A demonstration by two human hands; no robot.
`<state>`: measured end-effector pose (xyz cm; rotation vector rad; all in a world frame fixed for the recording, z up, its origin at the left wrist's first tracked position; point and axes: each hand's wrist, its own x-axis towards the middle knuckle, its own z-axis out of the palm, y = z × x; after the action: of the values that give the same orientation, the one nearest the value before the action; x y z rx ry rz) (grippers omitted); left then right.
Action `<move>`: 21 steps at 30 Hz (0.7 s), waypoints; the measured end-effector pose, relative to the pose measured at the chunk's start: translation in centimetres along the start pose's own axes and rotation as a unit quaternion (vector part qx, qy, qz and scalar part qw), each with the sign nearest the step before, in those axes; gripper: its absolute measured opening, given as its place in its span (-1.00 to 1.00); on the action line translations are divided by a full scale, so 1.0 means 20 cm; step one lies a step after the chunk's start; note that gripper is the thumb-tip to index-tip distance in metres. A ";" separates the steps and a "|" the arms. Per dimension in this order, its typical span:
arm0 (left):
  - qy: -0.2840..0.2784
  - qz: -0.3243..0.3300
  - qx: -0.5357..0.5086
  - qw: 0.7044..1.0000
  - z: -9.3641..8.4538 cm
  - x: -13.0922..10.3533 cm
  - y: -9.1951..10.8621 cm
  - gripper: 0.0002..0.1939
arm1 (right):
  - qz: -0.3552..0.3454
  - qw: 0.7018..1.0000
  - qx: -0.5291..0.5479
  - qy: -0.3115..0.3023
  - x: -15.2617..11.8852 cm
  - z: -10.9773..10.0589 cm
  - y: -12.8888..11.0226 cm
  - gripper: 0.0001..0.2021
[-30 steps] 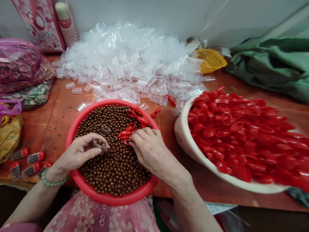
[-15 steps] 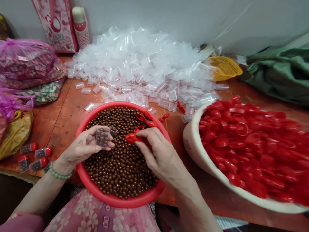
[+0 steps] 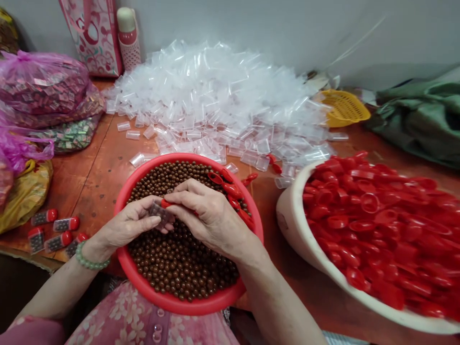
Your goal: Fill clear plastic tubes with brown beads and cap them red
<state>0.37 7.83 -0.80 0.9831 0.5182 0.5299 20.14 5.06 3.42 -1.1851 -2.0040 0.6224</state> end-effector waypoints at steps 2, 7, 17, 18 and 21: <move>0.011 -0.010 -0.007 1.000 -0.01 0.00 0.00 -0.66 | 0.013 1.000 -0.011 0.002 -0.03 -0.03 0.00 -0.84; 0.030 0.005 -0.022 0.999 -0.02 0.01 -0.01 -0.68 | 0.060 0.998 -0.011 0.025 -0.10 -0.07 0.03 -0.83; 0.032 0.012 0.039 0.999 0.03 0.02 -0.01 -0.70 | 0.095 0.990 0.077 0.076 -0.04 0.09 0.03 -0.87; 0.034 0.014 0.042 0.998 0.03 0.02 -0.01 -0.71 | 0.089 0.990 0.074 0.076 -0.04 0.10 0.03 -0.88; 0.048 0.020 0.060 0.997 0.02 0.03 -0.01 -0.74 | 0.075 0.991 0.067 0.084 -0.03 0.12 0.01 -0.90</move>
<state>1.04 7.80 -0.94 1.0872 0.6227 0.5902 18.57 4.48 1.44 -1.2710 -1.7171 0.6952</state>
